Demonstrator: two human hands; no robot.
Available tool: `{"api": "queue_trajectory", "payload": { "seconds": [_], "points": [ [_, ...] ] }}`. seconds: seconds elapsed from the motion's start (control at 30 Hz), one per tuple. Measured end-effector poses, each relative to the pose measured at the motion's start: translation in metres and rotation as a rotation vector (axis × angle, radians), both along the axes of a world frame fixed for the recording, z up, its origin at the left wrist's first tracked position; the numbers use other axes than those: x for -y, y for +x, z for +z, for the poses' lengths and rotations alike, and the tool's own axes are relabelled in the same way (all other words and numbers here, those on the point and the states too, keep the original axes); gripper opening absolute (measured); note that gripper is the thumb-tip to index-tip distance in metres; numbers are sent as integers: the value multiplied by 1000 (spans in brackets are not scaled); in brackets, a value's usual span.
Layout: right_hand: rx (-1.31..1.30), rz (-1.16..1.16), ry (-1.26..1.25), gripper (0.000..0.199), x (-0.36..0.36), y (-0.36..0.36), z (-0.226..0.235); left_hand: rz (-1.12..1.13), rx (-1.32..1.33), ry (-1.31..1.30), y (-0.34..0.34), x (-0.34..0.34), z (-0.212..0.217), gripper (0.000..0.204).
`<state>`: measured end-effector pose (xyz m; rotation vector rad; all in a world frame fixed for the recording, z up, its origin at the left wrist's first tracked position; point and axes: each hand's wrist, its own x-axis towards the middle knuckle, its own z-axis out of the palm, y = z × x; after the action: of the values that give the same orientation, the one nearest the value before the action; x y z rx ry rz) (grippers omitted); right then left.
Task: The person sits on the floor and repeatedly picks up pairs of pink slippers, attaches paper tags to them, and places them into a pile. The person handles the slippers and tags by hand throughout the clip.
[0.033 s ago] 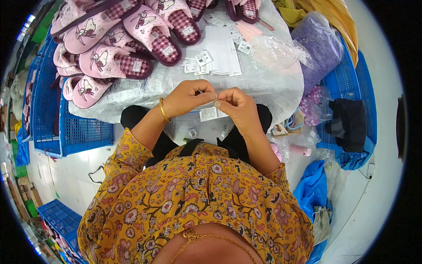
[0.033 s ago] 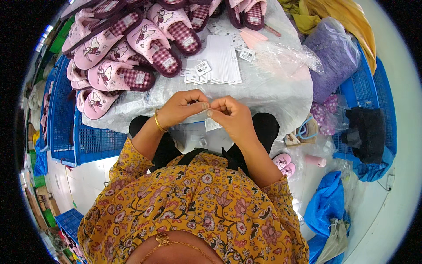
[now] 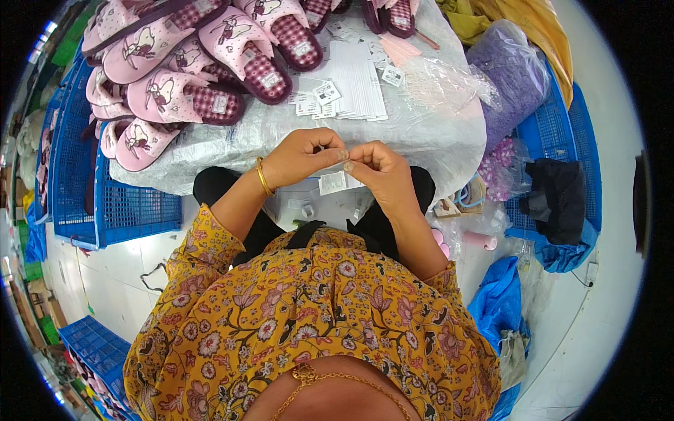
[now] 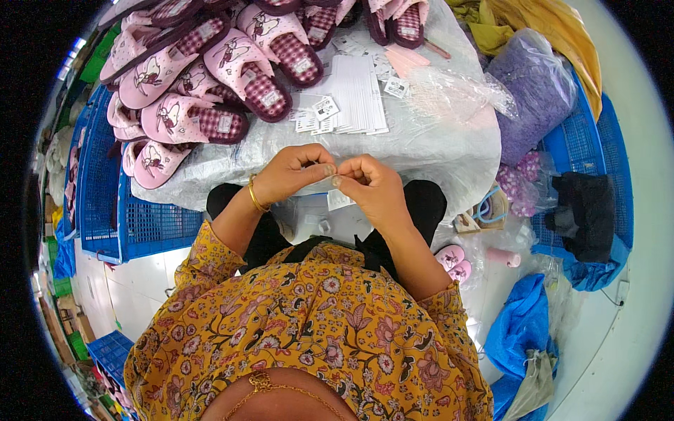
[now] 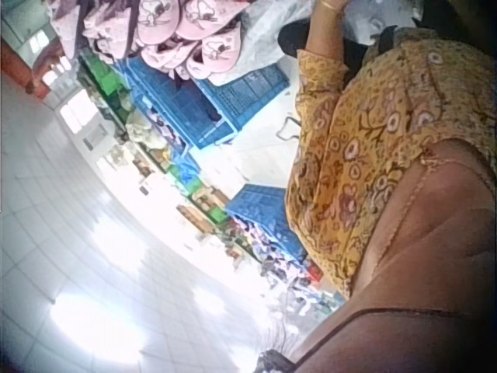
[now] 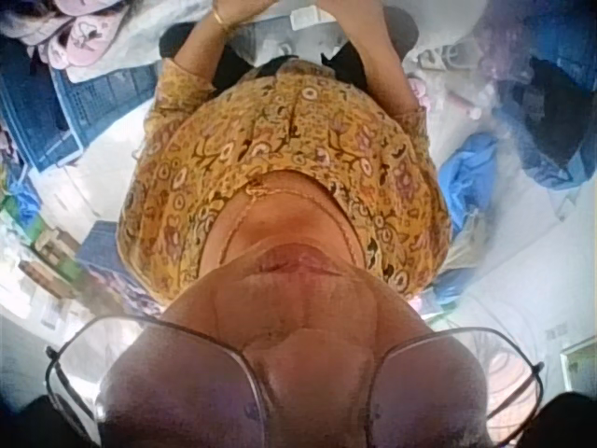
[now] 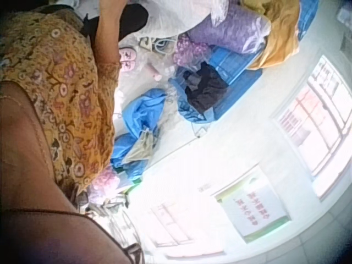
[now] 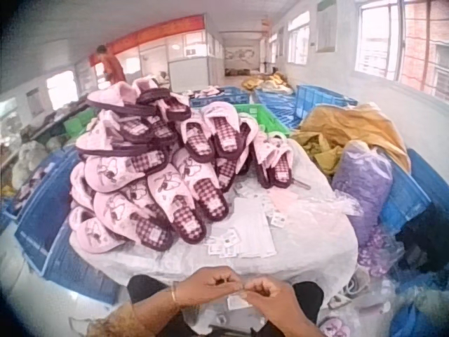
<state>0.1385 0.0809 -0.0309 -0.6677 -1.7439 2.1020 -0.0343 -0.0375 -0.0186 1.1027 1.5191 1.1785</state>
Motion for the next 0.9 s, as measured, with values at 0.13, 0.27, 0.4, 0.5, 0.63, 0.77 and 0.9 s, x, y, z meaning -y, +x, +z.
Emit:
{"api": "queue_trajectory", "payload": {
  "seconds": [0.13, 0.27, 0.4, 0.5, 0.63, 0.77, 0.9],
  "points": [
    [59, 50, 141, 16, 2, 5, -5, 52, -313, 147, 6, 10, -6, 12],
    [116, 36, 195, 20, 4, 10, 6, 105, -474, 187, 11, 20, -2, 10],
    [33, 51, 133, 23, 9, 1, -6, 112, -495, 259, 15, 22, -5, 8],
    [21, 81, 84, 22, 10, -1, -10, 124, -475, 256, 14, 21, -7, 7],
    [84, 93, 202, 17, 7, 0, -14, 149, -471, 254, 8, 21, -12, 9],
    [116, 97, 221, 13, 4, 7, -15, 319, -649, 292, -20, 12, -14, 10],
    [75, 53, 194, 11, 4, 10, -16, 399, -749, 353, -49, -2, -15, 10]
  ]
}}
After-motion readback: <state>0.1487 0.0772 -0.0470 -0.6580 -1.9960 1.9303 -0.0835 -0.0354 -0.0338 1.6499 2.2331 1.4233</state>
